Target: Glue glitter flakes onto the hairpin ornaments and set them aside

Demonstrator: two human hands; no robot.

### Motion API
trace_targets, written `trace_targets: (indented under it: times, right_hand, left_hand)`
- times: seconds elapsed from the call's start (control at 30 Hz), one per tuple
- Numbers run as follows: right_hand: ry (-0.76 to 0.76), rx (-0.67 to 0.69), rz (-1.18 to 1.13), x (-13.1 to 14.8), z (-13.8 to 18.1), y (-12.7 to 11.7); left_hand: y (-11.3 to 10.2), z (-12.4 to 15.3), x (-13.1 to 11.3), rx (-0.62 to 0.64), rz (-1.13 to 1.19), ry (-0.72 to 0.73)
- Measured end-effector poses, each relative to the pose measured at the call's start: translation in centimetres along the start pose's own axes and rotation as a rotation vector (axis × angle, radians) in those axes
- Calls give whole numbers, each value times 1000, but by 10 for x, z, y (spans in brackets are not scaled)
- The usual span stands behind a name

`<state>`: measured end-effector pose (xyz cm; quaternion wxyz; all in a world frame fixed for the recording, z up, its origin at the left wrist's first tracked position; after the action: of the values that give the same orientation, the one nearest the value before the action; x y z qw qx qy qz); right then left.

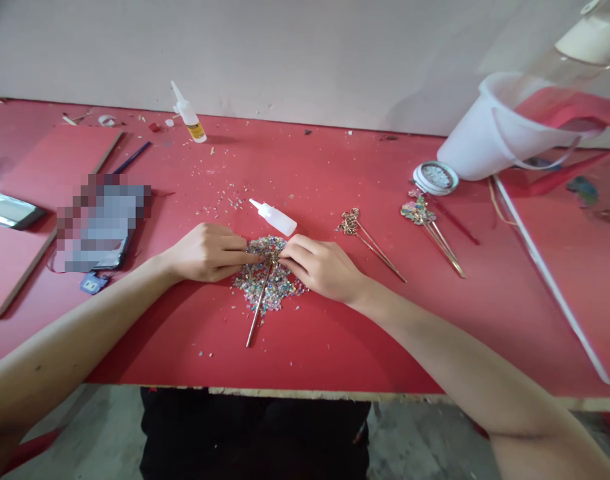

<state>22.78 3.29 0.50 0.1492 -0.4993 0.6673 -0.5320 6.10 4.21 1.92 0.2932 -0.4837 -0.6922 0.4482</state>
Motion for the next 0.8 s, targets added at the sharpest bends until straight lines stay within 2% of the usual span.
trace_targets:
  times: [0.33,0.47,0.63,0.8]
  right_hand:
    - [-27,-34,-3,1,0,0]
    - [-82,-64,-59,6,2,-4]
    - [-209,14,-119,13,6,-3]
    - [-210,44,-106,12,8,-3]
  left_hand:
    - [1,0,1,3,19,-6]
    - [1,0,1,12,15,-7]
    - [2,1,2,27,-15,-26]
    - [3,2,2,51,-35,-23]
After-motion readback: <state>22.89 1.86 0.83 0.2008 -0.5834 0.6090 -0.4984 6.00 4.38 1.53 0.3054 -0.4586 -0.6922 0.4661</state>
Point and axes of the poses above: each hand's wrist, its own z-axis away from the middle knuckle, its own y-axis out of the palm, x = y × z, the point moved 6 cm from there along -z, towards the middle knuckle, and after that the axes turned 8 degrees about -y, right-handed, at the moved point
